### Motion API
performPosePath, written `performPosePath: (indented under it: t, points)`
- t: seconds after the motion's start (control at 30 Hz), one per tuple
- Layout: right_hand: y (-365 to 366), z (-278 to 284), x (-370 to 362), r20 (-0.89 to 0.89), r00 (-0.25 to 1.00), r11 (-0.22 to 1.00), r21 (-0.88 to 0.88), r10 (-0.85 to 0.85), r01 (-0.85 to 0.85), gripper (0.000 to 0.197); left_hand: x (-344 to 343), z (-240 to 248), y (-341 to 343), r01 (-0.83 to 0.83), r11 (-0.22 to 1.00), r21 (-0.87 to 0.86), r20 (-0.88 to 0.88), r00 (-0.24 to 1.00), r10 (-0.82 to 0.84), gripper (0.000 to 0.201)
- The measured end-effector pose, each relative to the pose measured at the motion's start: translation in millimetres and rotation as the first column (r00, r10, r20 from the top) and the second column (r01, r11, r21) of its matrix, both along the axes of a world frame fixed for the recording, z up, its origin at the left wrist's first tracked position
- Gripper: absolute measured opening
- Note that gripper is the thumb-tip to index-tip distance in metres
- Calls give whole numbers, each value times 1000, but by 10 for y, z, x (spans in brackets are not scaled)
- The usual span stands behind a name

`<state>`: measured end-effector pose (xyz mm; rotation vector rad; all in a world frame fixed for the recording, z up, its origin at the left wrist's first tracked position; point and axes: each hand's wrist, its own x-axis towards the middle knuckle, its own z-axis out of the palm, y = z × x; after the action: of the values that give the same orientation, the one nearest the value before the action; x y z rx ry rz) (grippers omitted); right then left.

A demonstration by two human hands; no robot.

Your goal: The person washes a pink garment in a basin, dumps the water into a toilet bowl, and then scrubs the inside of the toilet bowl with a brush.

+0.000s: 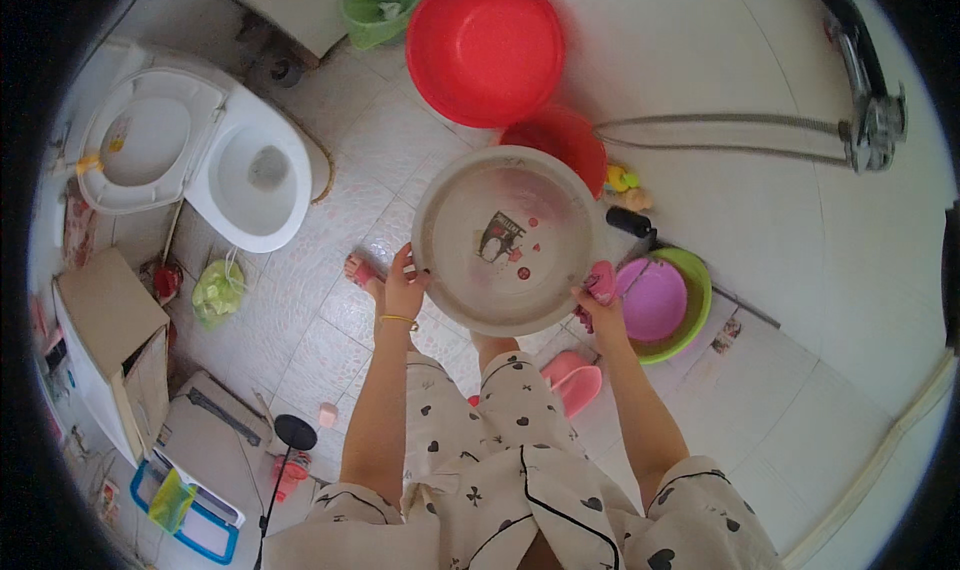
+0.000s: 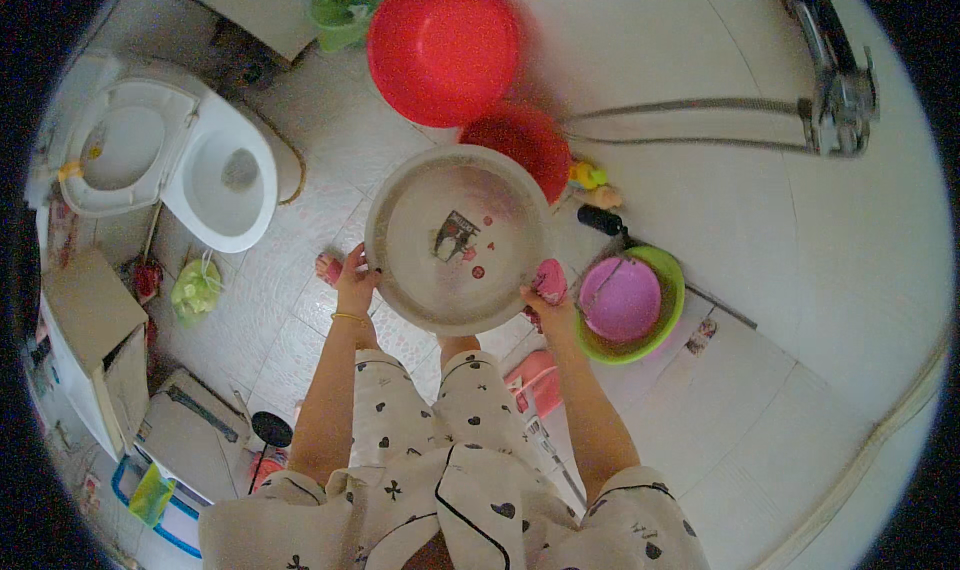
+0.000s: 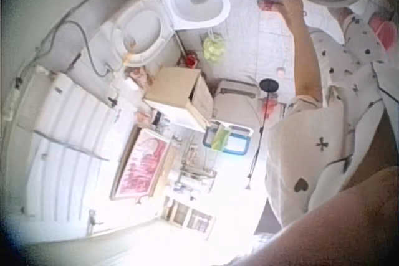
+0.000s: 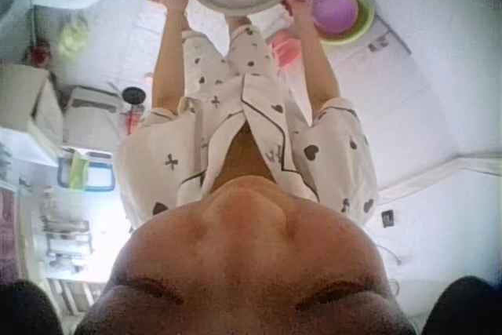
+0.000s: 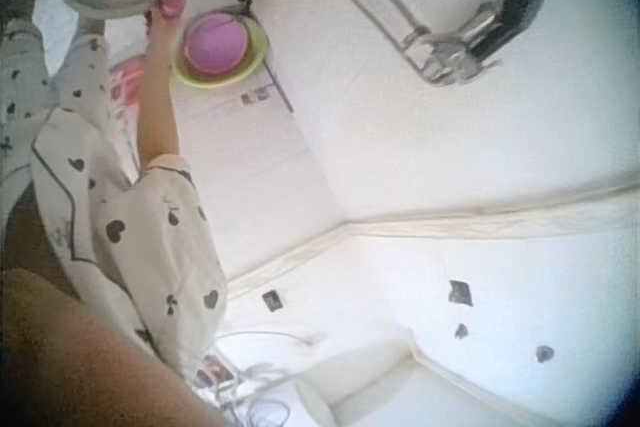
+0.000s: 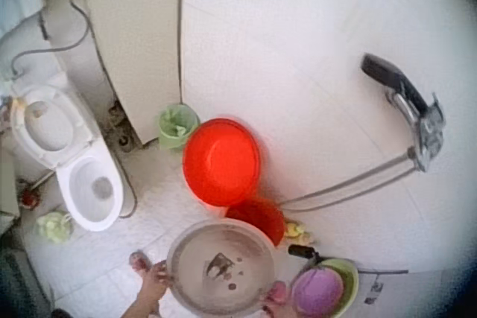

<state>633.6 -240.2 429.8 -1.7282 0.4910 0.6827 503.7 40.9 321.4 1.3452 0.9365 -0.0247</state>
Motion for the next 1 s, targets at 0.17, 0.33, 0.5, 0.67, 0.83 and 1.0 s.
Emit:
performPosePath:
  t: [0.17, 0.33, 0.5, 0.67, 0.83, 1.0]
  points:
    - [-496, 215, 99, -34, 997, 978, -199, -68, 60, 32, 186, -85, -598, 52, 969, -240, 91, 995, -31, 60]
    - [-352, 395, 227, 272, 959, 996, -23, -75, 84, 26, -92, -543, -1103, 380, 920, -93, -140, 910, -390, 54]
    - [48, 223, 221, 279, 911, 912, -362, 305, -194, 21, -19, 125, -1120, 241, 966, 96, 67, 967, -248, 42]
    - [1192, 292, -44, 326, 812, 875, -199, 484, -441, 23, -210, 944, -412, -64, 997, -36, 194, 979, 69, 39]
    - [2120, 608, -377, 342, 924, 944, 212, 171, -253, 22, -456, 1211, 23, -20, 964, 264, 215, 976, -39, 36]
    - [1833, 280, -515, 694, 599, 913, -242, 399, -329, 24, -508, 1089, -331, 30, 909, 415, 153, 983, -102, 38]
